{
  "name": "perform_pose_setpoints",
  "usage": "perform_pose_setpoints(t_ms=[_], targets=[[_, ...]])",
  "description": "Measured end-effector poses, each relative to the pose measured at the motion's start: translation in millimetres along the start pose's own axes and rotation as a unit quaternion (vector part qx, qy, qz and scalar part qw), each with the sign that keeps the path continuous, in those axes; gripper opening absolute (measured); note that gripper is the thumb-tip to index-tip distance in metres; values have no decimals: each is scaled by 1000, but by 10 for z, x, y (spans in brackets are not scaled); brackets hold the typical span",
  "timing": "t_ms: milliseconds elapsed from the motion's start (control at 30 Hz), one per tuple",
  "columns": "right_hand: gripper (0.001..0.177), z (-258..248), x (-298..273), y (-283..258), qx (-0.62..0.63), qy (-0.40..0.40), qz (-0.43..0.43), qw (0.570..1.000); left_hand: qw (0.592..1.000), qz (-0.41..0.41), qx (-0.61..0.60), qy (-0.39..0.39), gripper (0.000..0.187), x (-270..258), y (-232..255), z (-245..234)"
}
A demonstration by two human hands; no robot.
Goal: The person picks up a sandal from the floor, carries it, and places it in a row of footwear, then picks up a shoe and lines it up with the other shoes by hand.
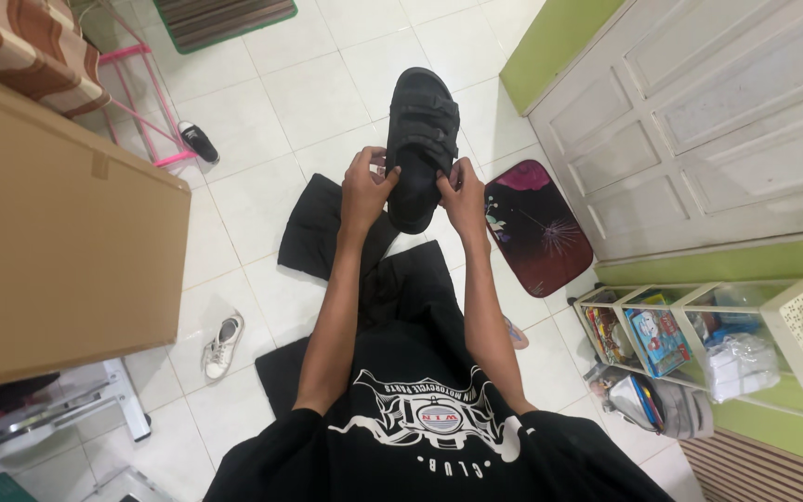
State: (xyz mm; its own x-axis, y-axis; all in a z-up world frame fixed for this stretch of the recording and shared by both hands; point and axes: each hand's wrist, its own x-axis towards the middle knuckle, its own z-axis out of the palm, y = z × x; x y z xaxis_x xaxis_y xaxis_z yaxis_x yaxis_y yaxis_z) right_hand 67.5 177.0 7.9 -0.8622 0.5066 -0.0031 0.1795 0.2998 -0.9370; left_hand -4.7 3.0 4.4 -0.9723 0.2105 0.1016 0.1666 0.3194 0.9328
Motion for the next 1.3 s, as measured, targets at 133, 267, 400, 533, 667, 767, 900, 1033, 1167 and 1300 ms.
perform_pose_setpoints(t_ms=[133, 267, 400, 533, 667, 767, 900, 1033, 1167, 1300], targets=[[30, 39, 119, 6, -10, 1, 4, 1000, 1000, 30, -4, 6, 35, 94, 32, -6], [33, 66, 388, 39, -16, -16, 16, 1000, 1000, 0, -10, 1, 38, 307, 12, 42], [32, 124, 836, 116, -3, -32, -18, 999, 1000, -21, -13, 3, 38, 647, -3, 145], [31, 107, 1336, 161, 6, -45, -24, 999, 1000, 11, -8, 12, 37, 1090, 31, 291], [27, 26, 1742, 169, 22, -46, -9, 999, 1000, 5, 13, 1, 35, 1515, 123, 447], [28, -57, 2166, 134, 22, -53, 5, 998, 1000, 6, 18, -4, 35, 1866, 224, 637], [26, -196, 2568, 161, 33, -45, -4, 998, 1000, 20, -4, 2, 35, 2175, 314, 913], [25, -300, 2904, 164, 29, -54, -27, 998, 999, 25, -42, 16, 34, 2423, 359, 1119], [26, -396, 3199, 166, 46, -58, -35, 997, 998, 20, -56, 7, 33, 2726, 388, 1282], [26, -534, 3520, 219, 38, -56, -28, 997, 998, 9, -64, -2, 33, 2958, 422, 1511]])
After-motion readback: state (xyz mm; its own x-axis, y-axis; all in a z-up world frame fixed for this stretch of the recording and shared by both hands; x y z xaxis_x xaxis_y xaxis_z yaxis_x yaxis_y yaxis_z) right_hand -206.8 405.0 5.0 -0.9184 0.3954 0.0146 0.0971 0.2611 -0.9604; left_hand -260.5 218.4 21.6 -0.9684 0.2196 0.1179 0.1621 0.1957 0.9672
